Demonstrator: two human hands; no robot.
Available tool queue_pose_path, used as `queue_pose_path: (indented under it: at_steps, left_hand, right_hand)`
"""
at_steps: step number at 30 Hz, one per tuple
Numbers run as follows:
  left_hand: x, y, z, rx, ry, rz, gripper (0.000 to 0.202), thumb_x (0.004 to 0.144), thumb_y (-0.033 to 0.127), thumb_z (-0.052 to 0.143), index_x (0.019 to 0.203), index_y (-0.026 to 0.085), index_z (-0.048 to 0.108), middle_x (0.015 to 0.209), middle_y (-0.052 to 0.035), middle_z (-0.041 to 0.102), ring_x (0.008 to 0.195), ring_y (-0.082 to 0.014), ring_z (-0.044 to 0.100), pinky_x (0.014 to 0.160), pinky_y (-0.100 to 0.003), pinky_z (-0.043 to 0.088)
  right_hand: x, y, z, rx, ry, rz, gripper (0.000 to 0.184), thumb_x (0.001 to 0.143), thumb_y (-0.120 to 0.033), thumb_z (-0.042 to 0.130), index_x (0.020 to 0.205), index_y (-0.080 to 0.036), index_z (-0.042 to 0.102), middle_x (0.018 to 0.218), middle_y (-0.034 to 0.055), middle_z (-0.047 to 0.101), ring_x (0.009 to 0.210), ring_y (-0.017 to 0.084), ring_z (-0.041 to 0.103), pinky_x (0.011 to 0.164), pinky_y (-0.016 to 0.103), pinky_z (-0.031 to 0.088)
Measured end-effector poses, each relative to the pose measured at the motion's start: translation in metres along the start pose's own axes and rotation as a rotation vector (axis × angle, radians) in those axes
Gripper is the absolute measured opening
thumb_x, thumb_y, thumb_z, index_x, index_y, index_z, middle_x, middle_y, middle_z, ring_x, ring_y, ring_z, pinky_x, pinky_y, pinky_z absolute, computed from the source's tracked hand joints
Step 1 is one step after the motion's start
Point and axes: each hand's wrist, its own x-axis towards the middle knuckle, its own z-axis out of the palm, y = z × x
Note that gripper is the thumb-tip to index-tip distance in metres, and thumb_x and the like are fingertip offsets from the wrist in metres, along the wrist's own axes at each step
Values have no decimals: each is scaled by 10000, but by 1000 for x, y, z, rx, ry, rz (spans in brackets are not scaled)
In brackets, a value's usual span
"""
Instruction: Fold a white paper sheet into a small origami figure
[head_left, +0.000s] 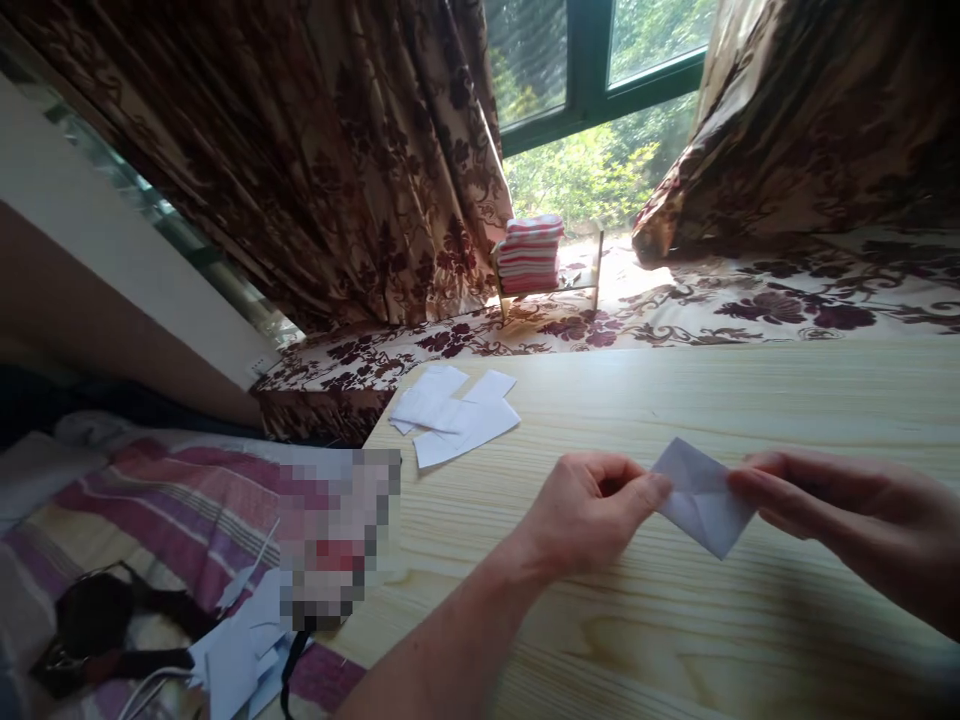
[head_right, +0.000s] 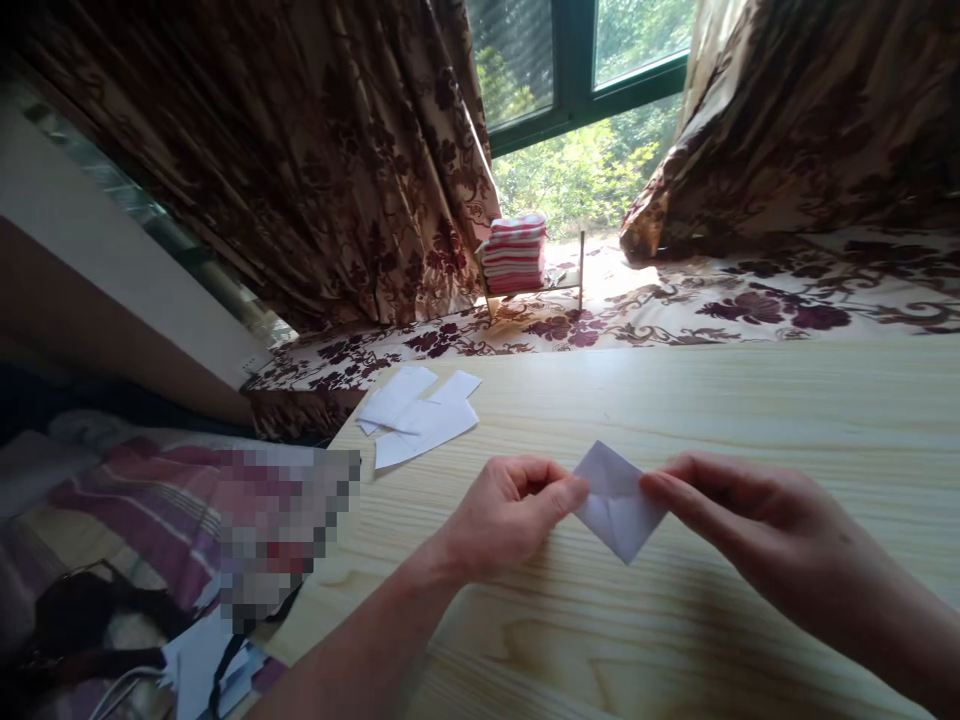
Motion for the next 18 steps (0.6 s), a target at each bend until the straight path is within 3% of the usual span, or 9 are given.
queue_pose_path:
  at_steps: [6,10,14,18]
  left_hand:
    - [0,-1,2,-15,78,1,273,757,328,552,562,138,532,507,46,345,486,-71,282,445,-233,210]
    - [1,0,3,-7,31,-1,266,777,338,526,589,151,522,513,49,352,474,-69,279,440,-228,212]
    - [2,1,5,25,36,-21,282,803,350,506,617,140,538,528,40,386,483,-73,299,447,-226,214]
    - [4,4,10,78,83,31,300,820,346,499,614,136,557,541,38,396,526,-85,333,491,-227,252]
  right_hand:
    - [-2,-3,5,36,24,-23,337,727,-573,604,678,-249,682,655,49,646,605,170,556,544,265,433]
    - [-3,-12,6,47,76,-77,336,762,-538,584,654,-225,639,634,40,598,610,181,525,556,279,425]
    - [1,-12,0,22,40,-116,392,816,-523,510,591,-205,549,545,-5,470,518,141,435,465,249,370]
    - [3,-12,-8,55,118,-88,435,898,-482,374,584,-206,493,568,-8,449,553,142,454,506,242,386]
